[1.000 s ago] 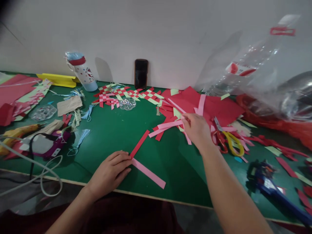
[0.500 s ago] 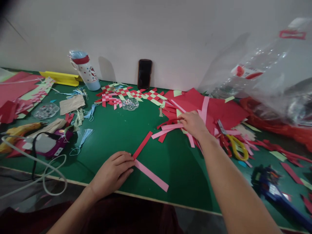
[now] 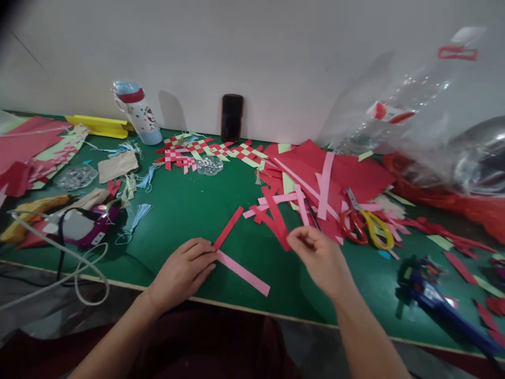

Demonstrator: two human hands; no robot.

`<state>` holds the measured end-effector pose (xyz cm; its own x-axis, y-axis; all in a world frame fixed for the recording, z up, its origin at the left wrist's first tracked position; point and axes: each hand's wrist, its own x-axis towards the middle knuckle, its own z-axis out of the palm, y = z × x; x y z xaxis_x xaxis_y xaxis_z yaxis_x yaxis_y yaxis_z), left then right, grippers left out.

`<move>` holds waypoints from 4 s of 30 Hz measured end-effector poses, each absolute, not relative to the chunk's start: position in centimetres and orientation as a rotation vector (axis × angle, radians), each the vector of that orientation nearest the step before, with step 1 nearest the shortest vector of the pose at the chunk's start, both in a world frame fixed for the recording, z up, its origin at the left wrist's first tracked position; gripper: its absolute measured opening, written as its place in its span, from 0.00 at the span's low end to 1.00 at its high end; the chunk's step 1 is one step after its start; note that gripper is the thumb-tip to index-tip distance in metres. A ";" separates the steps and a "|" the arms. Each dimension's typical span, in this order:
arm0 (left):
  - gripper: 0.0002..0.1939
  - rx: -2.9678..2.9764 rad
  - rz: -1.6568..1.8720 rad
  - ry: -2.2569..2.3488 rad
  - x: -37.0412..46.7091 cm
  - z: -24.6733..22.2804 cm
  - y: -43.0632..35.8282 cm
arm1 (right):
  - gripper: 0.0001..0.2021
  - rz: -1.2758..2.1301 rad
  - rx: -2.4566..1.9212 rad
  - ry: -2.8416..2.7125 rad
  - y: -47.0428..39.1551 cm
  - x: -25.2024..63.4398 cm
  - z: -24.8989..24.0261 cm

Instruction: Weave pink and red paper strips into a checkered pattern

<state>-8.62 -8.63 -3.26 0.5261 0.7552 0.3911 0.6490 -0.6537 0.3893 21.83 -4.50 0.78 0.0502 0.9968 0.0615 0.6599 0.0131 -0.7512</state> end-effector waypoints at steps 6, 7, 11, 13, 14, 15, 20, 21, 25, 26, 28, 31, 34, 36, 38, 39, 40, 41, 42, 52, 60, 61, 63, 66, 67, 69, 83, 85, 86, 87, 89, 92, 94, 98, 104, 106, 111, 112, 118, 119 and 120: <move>0.10 2.605 0.633 1.277 -8.0 -2.3 -8.5 | 0.15 0.839 -1.744 -1.570 -9.0 20.4 0.0; 0.10 2.602 0.604 1.290 -7.8 -2.0 -8.4 | 0.16 0.848 -1.744 -1.550 -9.1 20.4 -0.1; 0.06 2.565 0.515 1.330 -7.3 -1.1 -8.0 | 0.18 0.822 -1.762 -1.569 -9.2 20.4 -0.7; 0.04 2.546 0.470 1.345 -7.2 -0.8 -7.8 | 0.15 0.766 -1.782 -1.595 -9.3 20.5 -1.0; 0.04 2.537 0.443 1.350 -7.1 -0.7 -7.8 | 0.14 0.728 -1.790 -1.604 -9.3 20.5 -1.2; 0.04 2.529 0.414 1.356 -7.0 -0.6 -7.7 | 0.13 0.692 -1.795 -1.615 -9.4 20.4 -1.4; 0.02 2.505 0.317 1.374 -6.8 -0.4 -7.3 | 0.12 0.641 -1.778 -1.668 -9.8 20.1 -1.9; 0.01 2.509 0.307 1.373 -6.8 -0.3 -7.2 | 0.12 0.641 -1.773 -1.674 -9.8 20.0 -2.0; 0.03 2.545 0.269 1.351 -6.7 -0.1 -6.9 | 0.12 0.522 -1.707 -1.646 -9.6 20.1 -1.8; 0.04 2.551 0.265 1.345 -6.7 0.0 -6.8 | 0.12 0.489 -1.690 -1.634 -9.6 20.1 -1.8; 0.05 2.549 0.271 1.336 -6.8 0.1 -6.7 | 0.13 0.491 -1.690 -1.595 -9.7 20.3 -1.7; 0.06 2.521 0.310 1.329 -6.8 0.1 -6.6 | 0.13 0.627 -1.731 -1.477 -10.0 20.6 -1.7; 0.08 2.485 0.343 1.323 -6.9 0.1 -6.6 | 0.15 0.745 -1.750 -1.389 -10.3 21.0 -1.7; 0.08 2.465 0.345 1.323 -6.9 0.1 -6.6 | 0.15 0.766 -1.750 -1.355 -10.4 21.4 -1.6; 0.08 2.454 0.345 1.324 -7.0 0.0 -6.6 | 0.15 0.755 -1.745 -1.335 -10.6 21.7 -1.6; 0.07 2.451 0.348 1.320 -7.1 -0.1 -6.6 | 0.15 0.752 -1.743 -1.342 -10.8 21.9 -1.5; 0.06 2.447 0.350 1.314 -7.1 -0.2 -6.5 | 0.15 0.755 -1.746 -1.364 -10.9 22.0 -1.5; 0.05 2.444 0.350 1.307 -7.2 -0.2 -6.5 | 0.14 0.762 -1.752 -1.398 -11.1 22.0 -1.5; 0.05 2.440 0.348 1.302 -7.2 -0.3 -6.5 | 0.14 0.771 -1.761 -1.437 -11.3 22.1 -1.5; 0.05 2.335 0.406 1.326 -7.2 -0.6 -6.8 | 0.11 0.663 -1.709 -1.596 -11.3 20.7 -0.9; 0.07 2.253 0.386 1.299 -7.2 -0.2 -6.7 | 0.10 0.697 -1.561 -1.735 -12.5 21.3 -1.9; 0.07 2.244 0.390 1.293 -7.2 -0.1 -6.7 | 0.09 0.702 -1.535 -1.750 -12.6 21.4 -2.0; 0.07 2.222 0.402 1.288 -7.3 -0.1 -6.7 | 0.09 0.719 -1.502 -1.779 -12.9 21.3 -2.1; 0.07 2.188 0.427 1.283 -7.4 -0.1 -6.7 | 0.10 0.691 -1.544 -1.808 -12.9 21.0 -2.1; 0.07 2.175 0.436 1.281 -7.4 -0.1 -6.7 | 0.11 0.669 -1.574 -1.803 -12.9 20.9 -2.1; 0.07 2.151 0.454 1.272 -7.6 -0.2 -6.7 | 0.10 0.642 -1.637 -1.770 -12.8 20.9 -2.0; 0.06 2.127 0.543 1.238 -7.9 -0.8 -6.9 | 0.07 0.700 -1.374 -1.891 -13.6 16.2 -0.6; 0.06 2.146 0.550 1.243 -7.9 -0.9 -6.9 | 0.07 0.746 -1.336 -1.924 -13.8 15.3 -0.8; 0.06 2.152 0.557 1.246 -7.9 -1.0 -6.9 | 0.08 0.766 -1.325 -1.947 -13.8 14.9 -1.0; 0.04 2.154 0.572 1.245 -7.9 -1.0 -7.0 | 0.08 0.778 -1.315 -1.970 -13.8 14.6 -1.2; 0.02 2.163 0.618 1.229 -8.2 -1.0 -7.2 | 0.08 0.773 -1.312 -1.996 -13.8 14.3 -1.5; 0.05 2.250 0.692 1.188 -9.1 -1.1 -7.8 | 0.07 0.752 -1.317 -2.001 -13.7 14.3 -1.9; 0.08 2.379 0.719 1.196 -9.8 -1.5 -8.4 | 0.06 0.751 -1.314 -2.013 -13.7 14.4 -2.0; 0.13 2.622 0.684 1.297 -11.0 -3.0 -9.8 | 0.06 0.706 -1.282 -2.043 -13.3 14.2 -1.6; 0.18 2.712 0.543 1.340 -10.1 -3.7 -10.7 | 0.08 0.493 -1.235 -2.092 -12.7 13.0 -1.4; 0.19 2.709 0.518 1.297 -9.5 -3.5 -10.7 | 0.08 0.404 -1.222 -2.113 -12.5 12.8 -1.5; 0.22 2.697 0.460 1.226 -8.9 -3.3 -10.7 | 0.08 0.265 -1.183 -2.103 -11.8 12.2 -1.9; 0.23 2.691 0.453 1.222 -9.0 -3.3 -10.7 | 0.08 0.258 -1.189 -2.096 -11.7 12.1 -1.9; 0.21 2.688 0.462 1.193 -9.4 -3.4 -10.7 | 0.07 0.248 -1.252 -2.094 -11.2 11.5 -2.5; 0.21 2.691 0.473 1.183 -9.4 -3.4 -10.7 | 0.07 0.235 -1.255 -2.102 -11.1 11.4 -2.5; 0.21 2.692 0.482 1.175 -9.5 -3.4 -10.7 | 0.06 0.218 -1.258 -2.115 -11.1 11.4 -2.5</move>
<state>-9.46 -10.66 -3.38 0.6384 0.7358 0.2258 0.6827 -0.6768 0.2753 11.37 -11.13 -2.53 -0.3205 0.8323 0.4522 0.7223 0.5236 -0.4518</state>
